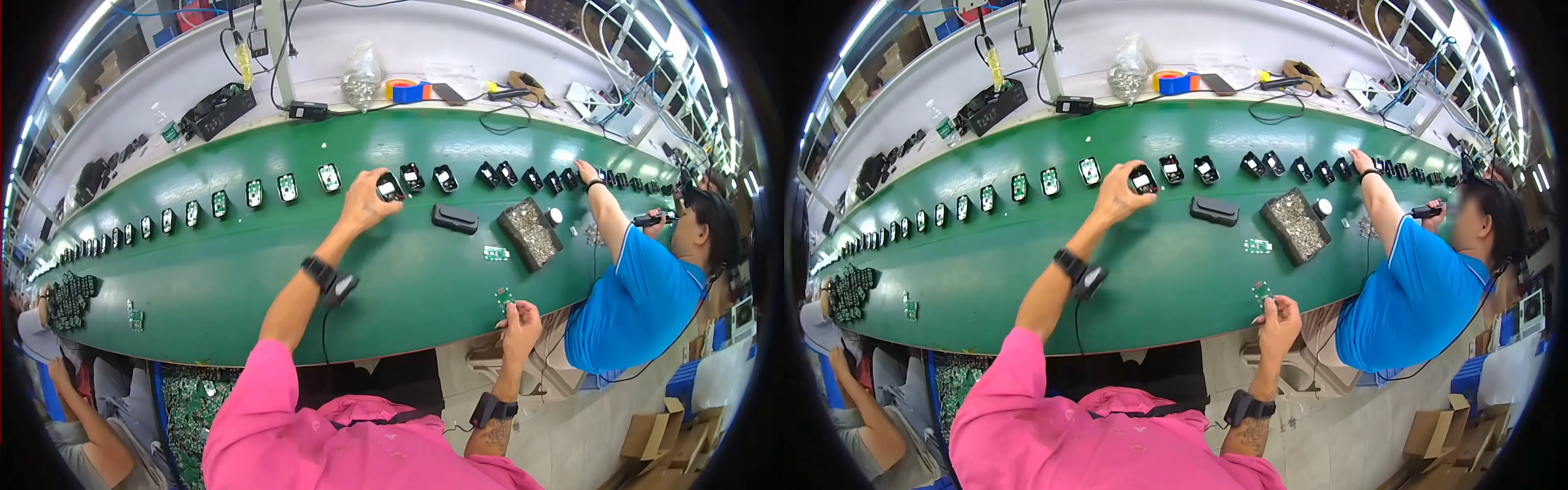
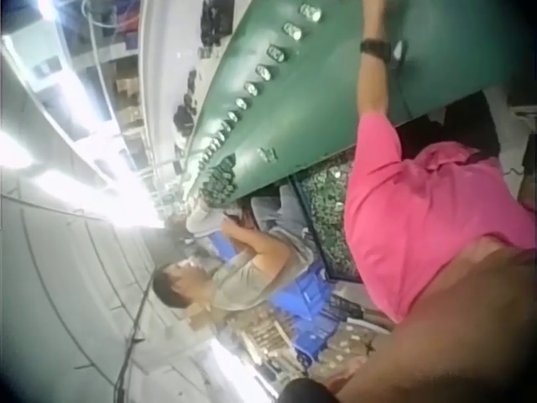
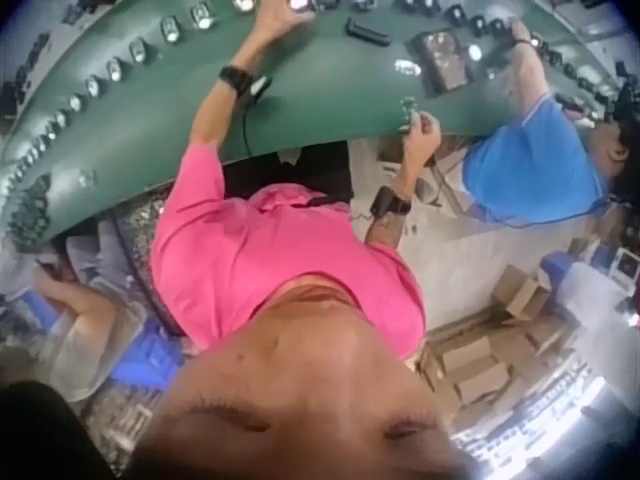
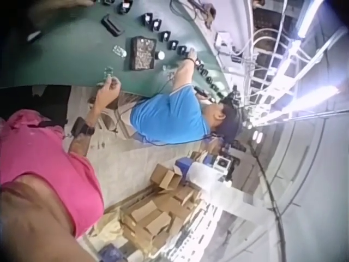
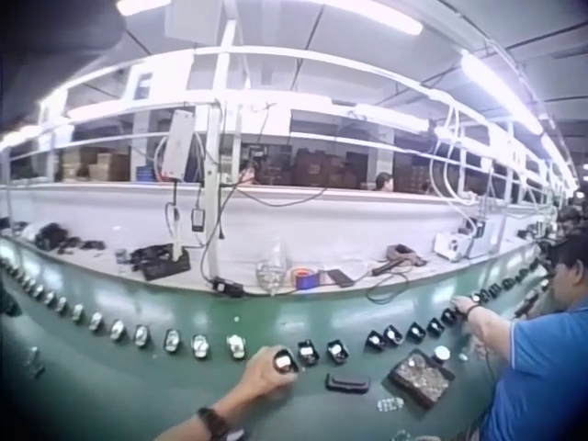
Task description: Assembling electronic components by manually placing PCB boards into plastic housing units on a factory production line.
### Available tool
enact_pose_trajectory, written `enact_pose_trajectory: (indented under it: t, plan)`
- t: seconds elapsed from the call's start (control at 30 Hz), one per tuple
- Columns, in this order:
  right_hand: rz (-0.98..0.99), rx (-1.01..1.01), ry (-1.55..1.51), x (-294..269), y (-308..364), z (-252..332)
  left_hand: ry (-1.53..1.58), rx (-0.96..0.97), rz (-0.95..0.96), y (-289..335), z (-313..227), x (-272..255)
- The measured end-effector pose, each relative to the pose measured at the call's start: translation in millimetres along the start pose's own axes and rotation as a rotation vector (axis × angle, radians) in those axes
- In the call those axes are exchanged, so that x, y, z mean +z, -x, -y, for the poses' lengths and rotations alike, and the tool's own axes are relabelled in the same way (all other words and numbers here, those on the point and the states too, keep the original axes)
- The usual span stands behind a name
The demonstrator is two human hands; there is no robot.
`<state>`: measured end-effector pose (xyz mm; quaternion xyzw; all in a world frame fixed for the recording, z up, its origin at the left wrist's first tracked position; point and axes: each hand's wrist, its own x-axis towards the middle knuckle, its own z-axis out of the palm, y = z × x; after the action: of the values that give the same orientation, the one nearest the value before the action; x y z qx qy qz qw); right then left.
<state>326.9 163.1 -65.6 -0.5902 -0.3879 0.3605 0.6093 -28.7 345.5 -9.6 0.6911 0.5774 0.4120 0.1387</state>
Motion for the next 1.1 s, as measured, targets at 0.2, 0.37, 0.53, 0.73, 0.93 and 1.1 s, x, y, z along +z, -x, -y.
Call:
enact_pose_trajectory:
  t: [0.2,0.37,0.53,0.73,0.93,1.1]
  plan:
    - [0.306,0.152,-0.555,61,39,57,0.751,-0.117,0.176,96,-89,-36]
    - [0.552,0.096,-0.554,103,57,88,0.936,-0.26,0.296,128,-118,-57]
    - [0.575,0.059,-0.494,111,69,93,0.836,-0.215,0.3,140,-123,-68]
    - [0.57,0.037,-0.476,105,74,102,0.741,-0.185,0.315,145,-132,-77]
    - [0.587,-0.042,-0.377,110,83,110,0.685,-0.126,0.272,156,-131,-77]
    - [0.623,-0.154,-0.31,110,85,117,0.62,-0.14,0.263,162,-126,-79]
